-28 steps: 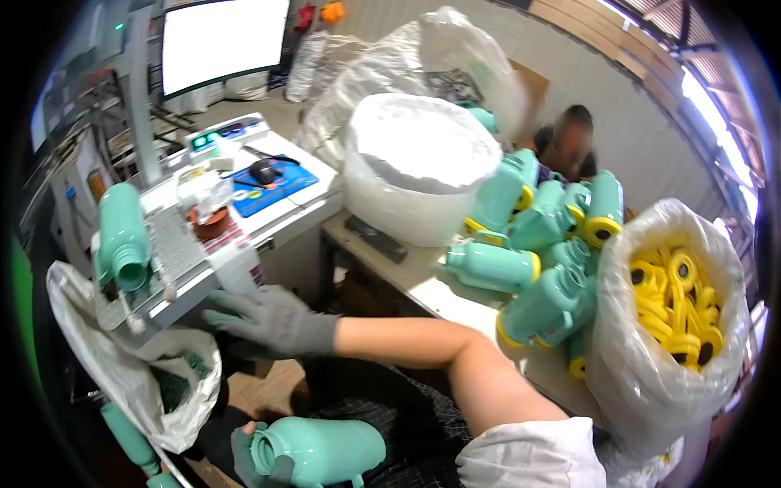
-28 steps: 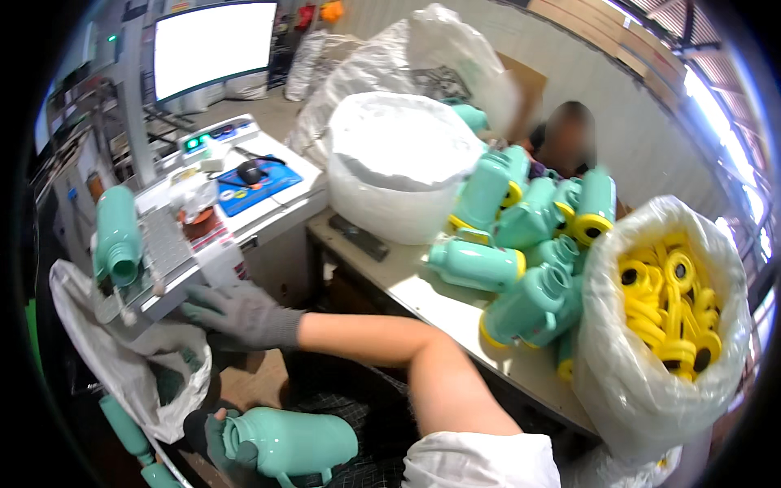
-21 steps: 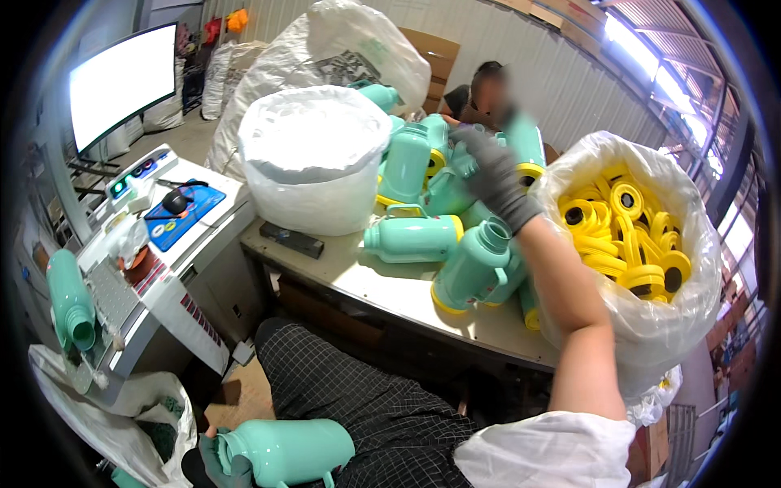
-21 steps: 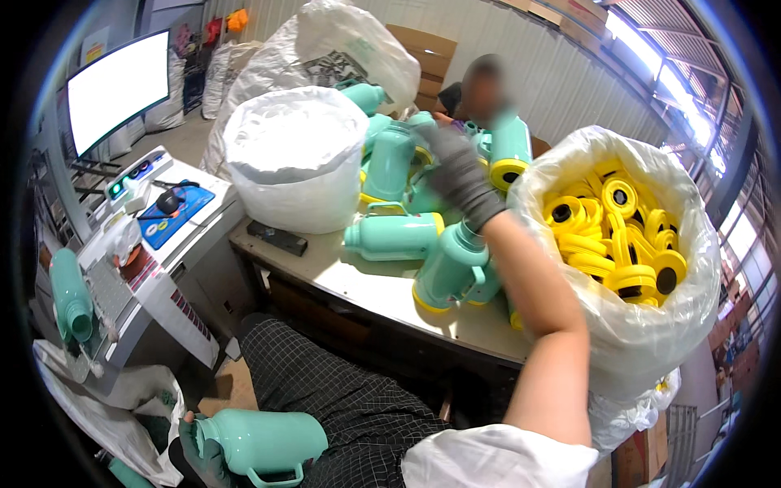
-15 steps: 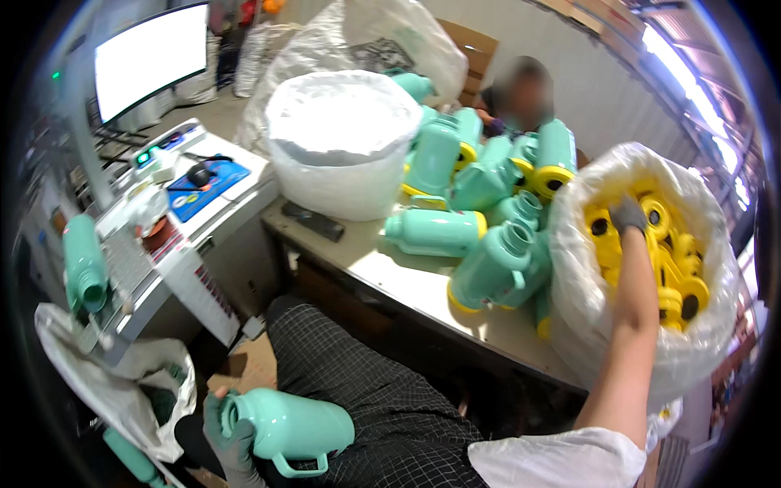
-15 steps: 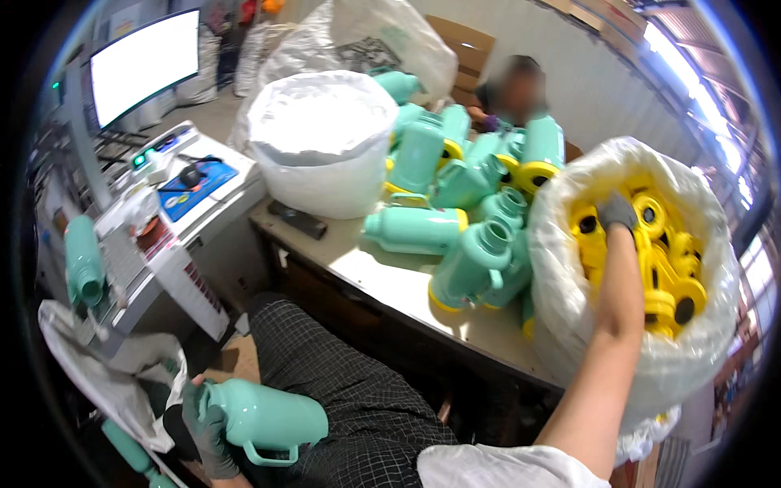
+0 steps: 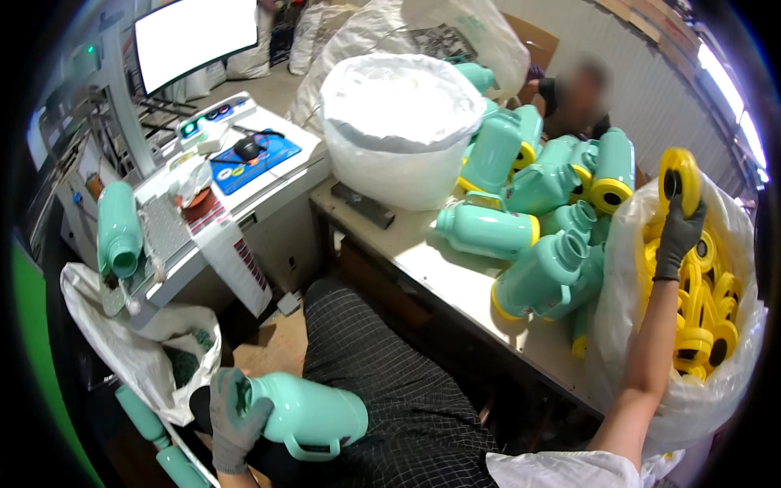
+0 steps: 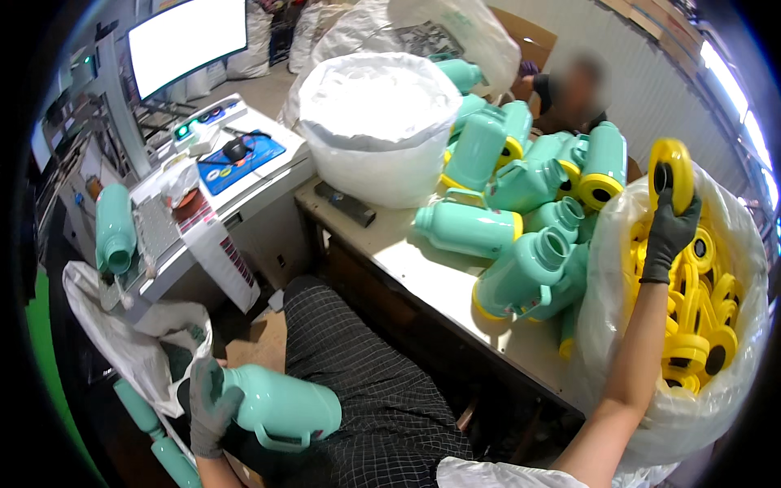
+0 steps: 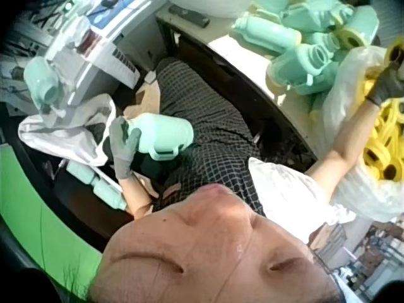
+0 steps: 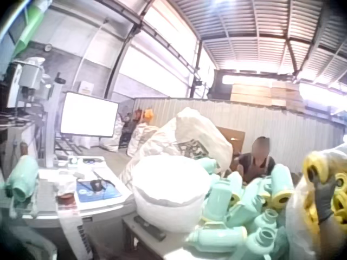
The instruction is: The person assembles teal plastic containers by inserting a white circular insert into the opening and screwing on a yellow lid. The person handles the containers one at a time, picking them up from a pile, performing the assembly, and placing the finished units into a white sack.
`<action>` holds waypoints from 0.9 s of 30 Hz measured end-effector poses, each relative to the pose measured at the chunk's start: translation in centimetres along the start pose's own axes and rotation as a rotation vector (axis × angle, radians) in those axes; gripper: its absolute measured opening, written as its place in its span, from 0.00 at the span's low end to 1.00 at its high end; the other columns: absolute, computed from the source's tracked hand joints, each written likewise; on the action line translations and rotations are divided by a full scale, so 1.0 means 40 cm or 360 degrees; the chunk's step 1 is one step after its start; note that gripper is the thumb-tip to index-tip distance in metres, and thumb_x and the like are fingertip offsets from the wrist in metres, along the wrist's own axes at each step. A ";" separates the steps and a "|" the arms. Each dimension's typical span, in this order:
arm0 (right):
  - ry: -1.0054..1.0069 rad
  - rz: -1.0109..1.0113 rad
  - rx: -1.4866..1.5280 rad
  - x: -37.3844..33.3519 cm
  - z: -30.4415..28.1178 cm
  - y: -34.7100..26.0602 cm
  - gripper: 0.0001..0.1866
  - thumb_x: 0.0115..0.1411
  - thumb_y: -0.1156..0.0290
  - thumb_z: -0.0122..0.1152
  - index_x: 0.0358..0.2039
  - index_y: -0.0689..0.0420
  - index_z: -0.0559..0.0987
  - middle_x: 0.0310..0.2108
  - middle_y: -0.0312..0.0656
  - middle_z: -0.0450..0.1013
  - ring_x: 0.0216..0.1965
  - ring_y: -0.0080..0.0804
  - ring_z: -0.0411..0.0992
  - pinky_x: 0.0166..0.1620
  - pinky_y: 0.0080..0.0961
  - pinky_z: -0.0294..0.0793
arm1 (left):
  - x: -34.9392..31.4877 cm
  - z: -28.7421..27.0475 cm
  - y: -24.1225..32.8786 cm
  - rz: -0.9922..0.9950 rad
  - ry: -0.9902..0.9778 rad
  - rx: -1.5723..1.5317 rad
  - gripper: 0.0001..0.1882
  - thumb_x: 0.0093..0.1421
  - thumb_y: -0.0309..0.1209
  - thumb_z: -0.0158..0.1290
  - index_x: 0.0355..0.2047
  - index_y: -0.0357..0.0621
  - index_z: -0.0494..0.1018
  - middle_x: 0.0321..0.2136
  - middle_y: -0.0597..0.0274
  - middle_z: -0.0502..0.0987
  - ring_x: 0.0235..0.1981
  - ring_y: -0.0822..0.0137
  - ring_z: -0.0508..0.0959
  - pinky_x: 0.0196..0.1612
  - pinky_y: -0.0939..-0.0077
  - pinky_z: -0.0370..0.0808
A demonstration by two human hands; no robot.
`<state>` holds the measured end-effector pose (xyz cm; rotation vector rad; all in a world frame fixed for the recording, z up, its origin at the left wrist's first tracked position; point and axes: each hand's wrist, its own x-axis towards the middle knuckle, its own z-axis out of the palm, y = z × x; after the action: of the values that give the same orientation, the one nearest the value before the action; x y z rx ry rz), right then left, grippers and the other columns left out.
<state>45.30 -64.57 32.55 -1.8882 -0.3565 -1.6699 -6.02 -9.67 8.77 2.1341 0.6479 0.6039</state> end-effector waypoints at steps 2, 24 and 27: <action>-0.0303 0.0007 0.0586 -0.036 0.094 -0.179 0.17 0.70 0.70 0.62 0.56 0.64 0.78 0.49 0.39 0.80 0.48 0.27 0.76 0.55 0.27 0.75 | -0.018 -0.015 -0.065 -0.0162 0.0268 -0.0429 0.29 0.53 0.40 0.62 0.51 0.38 0.69 0.41 0.58 0.70 0.43 0.63 0.71 0.50 0.66 0.71; -0.1712 0.0009 0.2497 -0.889 0.154 -0.950 0.29 0.64 0.54 0.65 0.55 0.68 0.80 0.39 0.46 0.72 0.37 0.35 0.71 0.41 0.29 0.73 | -0.161 0.261 -0.245 -0.0860 0.0949 -0.1511 0.14 0.76 0.38 0.40 0.38 0.46 0.70 0.33 0.70 0.74 0.35 0.75 0.75 0.43 0.78 0.75; -0.1911 0.0241 0.2334 -0.868 0.137 -0.945 0.29 0.65 0.54 0.64 0.55 0.69 0.79 0.37 0.45 0.72 0.37 0.32 0.70 0.40 0.27 0.72 | -0.110 0.223 -0.161 -0.0927 0.1084 -0.1845 0.12 0.75 0.37 0.42 0.40 0.44 0.70 0.35 0.70 0.74 0.36 0.76 0.74 0.44 0.79 0.74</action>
<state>22.50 -25.23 8.10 -1.3021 -1.3426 0.2400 -5.42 -13.92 -2.28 0.5986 0.9120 1.0317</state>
